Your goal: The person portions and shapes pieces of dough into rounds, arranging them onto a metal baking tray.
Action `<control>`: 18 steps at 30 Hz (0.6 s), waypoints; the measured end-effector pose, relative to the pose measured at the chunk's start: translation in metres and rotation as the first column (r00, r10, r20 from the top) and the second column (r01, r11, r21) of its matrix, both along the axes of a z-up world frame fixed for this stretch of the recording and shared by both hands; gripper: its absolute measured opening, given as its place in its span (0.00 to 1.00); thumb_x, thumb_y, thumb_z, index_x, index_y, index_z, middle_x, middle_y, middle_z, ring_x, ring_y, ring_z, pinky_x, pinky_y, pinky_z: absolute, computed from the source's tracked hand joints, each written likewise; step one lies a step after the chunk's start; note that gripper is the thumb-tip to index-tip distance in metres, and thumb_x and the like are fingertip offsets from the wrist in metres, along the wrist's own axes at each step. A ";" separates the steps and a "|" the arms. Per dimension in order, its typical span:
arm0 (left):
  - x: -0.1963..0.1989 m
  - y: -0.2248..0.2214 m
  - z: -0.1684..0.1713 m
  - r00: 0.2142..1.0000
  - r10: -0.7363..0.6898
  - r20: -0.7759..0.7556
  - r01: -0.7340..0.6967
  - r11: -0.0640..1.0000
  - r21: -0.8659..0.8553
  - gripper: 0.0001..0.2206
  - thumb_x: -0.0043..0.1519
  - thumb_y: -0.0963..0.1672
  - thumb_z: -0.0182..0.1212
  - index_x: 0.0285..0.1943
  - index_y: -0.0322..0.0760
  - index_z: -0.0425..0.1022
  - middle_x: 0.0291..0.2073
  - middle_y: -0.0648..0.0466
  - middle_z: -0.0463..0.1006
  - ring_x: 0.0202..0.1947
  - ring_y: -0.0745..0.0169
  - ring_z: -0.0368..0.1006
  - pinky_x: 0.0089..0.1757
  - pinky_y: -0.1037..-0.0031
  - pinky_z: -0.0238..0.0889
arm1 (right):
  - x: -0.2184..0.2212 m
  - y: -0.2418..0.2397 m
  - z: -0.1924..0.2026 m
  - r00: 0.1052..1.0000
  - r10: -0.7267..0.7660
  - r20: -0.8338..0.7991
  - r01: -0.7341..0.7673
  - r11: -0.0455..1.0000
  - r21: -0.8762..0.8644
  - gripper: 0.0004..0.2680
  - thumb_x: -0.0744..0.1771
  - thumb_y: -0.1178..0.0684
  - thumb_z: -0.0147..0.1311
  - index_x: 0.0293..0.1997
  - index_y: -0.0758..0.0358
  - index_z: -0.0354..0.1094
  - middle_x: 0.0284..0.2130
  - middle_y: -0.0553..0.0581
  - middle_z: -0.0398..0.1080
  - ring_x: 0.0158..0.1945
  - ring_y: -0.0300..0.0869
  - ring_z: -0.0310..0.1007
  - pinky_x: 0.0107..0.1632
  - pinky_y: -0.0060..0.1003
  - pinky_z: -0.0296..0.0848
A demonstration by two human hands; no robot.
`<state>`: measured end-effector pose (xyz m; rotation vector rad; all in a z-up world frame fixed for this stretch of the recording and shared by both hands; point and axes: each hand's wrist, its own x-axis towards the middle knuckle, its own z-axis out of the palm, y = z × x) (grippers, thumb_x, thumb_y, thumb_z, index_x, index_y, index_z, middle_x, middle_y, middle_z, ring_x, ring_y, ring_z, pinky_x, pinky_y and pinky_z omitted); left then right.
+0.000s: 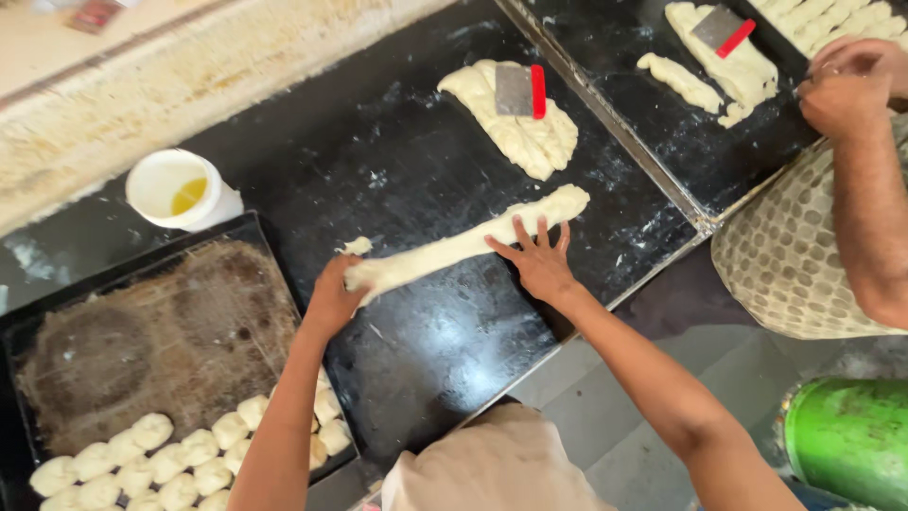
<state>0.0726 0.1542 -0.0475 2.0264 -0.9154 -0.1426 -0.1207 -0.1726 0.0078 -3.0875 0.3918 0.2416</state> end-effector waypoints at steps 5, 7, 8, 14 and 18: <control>-0.045 0.013 0.043 0.979 -0.083 0.184 0.037 0.969 0.244 0.51 0.39 0.43 0.81 0.75 0.30 0.56 0.70 0.33 0.60 0.65 0.27 0.59 0.52 0.46 0.50 | 0.027 0.063 0.022 0.968 0.066 0.241 -0.106 0.982 0.158 0.27 0.66 0.53 0.49 0.76 0.44 0.48 0.76 0.61 0.45 0.76 0.65 0.45 0.68 0.77 0.38; -0.043 0.004 0.045 0.997 -0.054 0.047 0.034 0.937 0.349 0.51 0.42 0.39 0.75 0.79 0.40 0.52 0.76 0.41 0.54 0.63 0.34 0.58 0.51 0.52 0.52 | 0.033 0.087 0.009 0.903 0.137 0.408 -0.275 0.913 0.302 0.27 0.69 0.37 0.49 0.77 0.50 0.46 0.74 0.64 0.46 0.76 0.71 0.42 0.72 0.68 0.42; -0.036 0.005 0.041 0.995 -0.083 0.059 0.063 0.955 0.290 0.46 0.45 0.38 0.72 0.77 0.40 0.56 0.72 0.42 0.60 0.61 0.35 0.60 0.53 0.54 0.55 | 0.034 0.095 0.002 0.920 0.186 0.346 -0.274 0.935 0.224 0.30 0.67 0.32 0.47 0.77 0.50 0.45 0.74 0.64 0.44 0.75 0.71 0.39 0.71 0.67 0.40; -0.009 0.004 0.016 0.991 -0.047 0.122 0.021 0.978 0.208 0.20 0.50 0.36 0.65 0.53 0.40 0.77 0.51 0.49 0.79 0.51 0.42 0.71 0.53 0.58 0.62 | 0.063 0.120 -0.006 0.986 0.166 -0.008 -0.157 0.944 0.291 0.40 0.65 0.17 0.37 0.78 0.57 0.39 0.77 0.67 0.32 0.77 0.72 0.26 0.74 0.65 0.35; -0.009 0.020 0.039 0.950 0.093 0.297 -0.215 0.887 0.408 0.14 0.47 0.38 0.66 0.42 0.43 0.82 0.42 0.54 0.82 0.49 0.47 0.72 0.50 0.55 0.61 | 0.073 0.158 0.010 0.962 0.273 -0.022 -0.262 0.942 0.208 0.41 0.63 0.17 0.37 0.78 0.57 0.36 0.76 0.65 0.29 0.76 0.73 0.24 0.68 0.76 0.32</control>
